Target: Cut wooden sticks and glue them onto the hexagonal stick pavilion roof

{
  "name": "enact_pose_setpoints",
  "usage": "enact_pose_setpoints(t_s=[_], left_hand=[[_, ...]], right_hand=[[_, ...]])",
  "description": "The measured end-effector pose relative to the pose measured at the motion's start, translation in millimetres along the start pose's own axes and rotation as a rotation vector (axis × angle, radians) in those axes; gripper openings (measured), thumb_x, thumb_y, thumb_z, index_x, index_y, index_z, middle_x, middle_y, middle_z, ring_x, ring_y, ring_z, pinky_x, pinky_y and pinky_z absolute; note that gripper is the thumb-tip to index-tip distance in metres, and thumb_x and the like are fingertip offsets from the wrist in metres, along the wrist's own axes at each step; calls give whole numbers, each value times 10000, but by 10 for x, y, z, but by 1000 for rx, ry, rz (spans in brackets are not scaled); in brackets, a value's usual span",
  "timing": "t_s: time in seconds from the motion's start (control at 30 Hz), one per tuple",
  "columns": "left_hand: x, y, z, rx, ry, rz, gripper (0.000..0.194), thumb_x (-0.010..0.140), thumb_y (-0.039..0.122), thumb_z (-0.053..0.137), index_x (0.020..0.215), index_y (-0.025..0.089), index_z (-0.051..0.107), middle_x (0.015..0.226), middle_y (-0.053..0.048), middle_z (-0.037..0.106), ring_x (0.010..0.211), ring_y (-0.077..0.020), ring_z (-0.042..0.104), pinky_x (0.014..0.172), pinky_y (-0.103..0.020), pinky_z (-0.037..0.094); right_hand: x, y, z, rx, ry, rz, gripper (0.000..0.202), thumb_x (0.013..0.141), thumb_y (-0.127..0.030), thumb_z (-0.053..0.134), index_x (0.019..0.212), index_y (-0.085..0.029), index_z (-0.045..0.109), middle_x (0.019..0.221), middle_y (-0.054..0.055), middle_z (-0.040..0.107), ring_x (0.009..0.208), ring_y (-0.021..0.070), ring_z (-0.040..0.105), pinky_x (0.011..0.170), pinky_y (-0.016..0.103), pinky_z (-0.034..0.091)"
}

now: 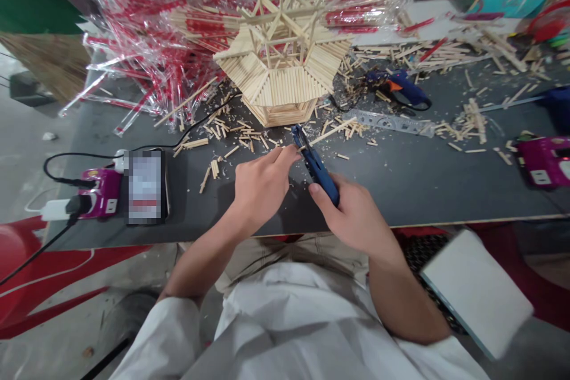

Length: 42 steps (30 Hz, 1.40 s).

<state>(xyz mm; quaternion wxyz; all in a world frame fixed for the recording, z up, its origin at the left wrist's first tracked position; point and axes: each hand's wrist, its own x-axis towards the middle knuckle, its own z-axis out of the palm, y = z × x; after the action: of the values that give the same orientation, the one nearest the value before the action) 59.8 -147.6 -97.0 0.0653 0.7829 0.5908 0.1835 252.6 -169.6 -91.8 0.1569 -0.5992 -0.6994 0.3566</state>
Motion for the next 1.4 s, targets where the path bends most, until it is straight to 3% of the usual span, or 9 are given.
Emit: enact_pose_setpoints(t_s=[0.17,0.3,0.5,0.77,1.13,1.3,1.4], left_hand=[[7,-18,15,19,-3,-13,354,979,128,450,1241,255,652,1032,-20,787,857,-157,734,619,-246,394],[4,-49,13,-15,-20,-34,336,993,147,439,1232,249,653,1070,-35,782,906,-164,733,660,-246,415],[20,-52,13,12,-23,-68,299,1045,227,406,1166,226,680,1044,-48,782,927,-183,730,672,-253,406],[118,52,32,15,-147,-158,303,1068,283,391,1124,227,684,1054,-69,782,940,-202,731,724,-267,431],[-52,184,152,-41,-258,-173,288,1065,299,401,1103,257,683,973,-54,788,908,-228,745,710,-281,425],[-136,79,105,8,-291,-246,316,1073,345,389,1124,251,686,980,-86,787,931,-231,743,736,-277,431],[-184,-65,18,-7,-269,-256,331,1078,357,381,1097,248,693,926,-79,779,915,-221,738,750,-268,436]], right_hand=[[14,2,69,-110,16,58,496,1019,-652,356,914,-223,582,811,84,717,722,259,667,607,319,329],[48,-7,113,-170,17,40,526,1042,-637,290,950,-205,577,907,120,742,799,281,695,632,326,332],[96,8,91,-213,-40,29,583,1048,-651,218,938,-207,577,857,113,738,796,276,702,636,317,334],[143,80,30,-361,-51,29,677,1056,-634,146,985,-185,648,869,144,753,851,302,733,637,324,334],[-81,242,-3,-477,-86,19,784,1045,-641,91,857,-166,685,841,186,758,828,300,745,665,344,400],[-107,264,18,-653,-45,61,679,1066,-577,166,947,-144,675,850,186,753,805,317,750,652,347,427],[-139,308,-41,-721,-34,15,617,1062,-582,234,936,-146,652,836,164,742,775,317,740,624,340,419]])
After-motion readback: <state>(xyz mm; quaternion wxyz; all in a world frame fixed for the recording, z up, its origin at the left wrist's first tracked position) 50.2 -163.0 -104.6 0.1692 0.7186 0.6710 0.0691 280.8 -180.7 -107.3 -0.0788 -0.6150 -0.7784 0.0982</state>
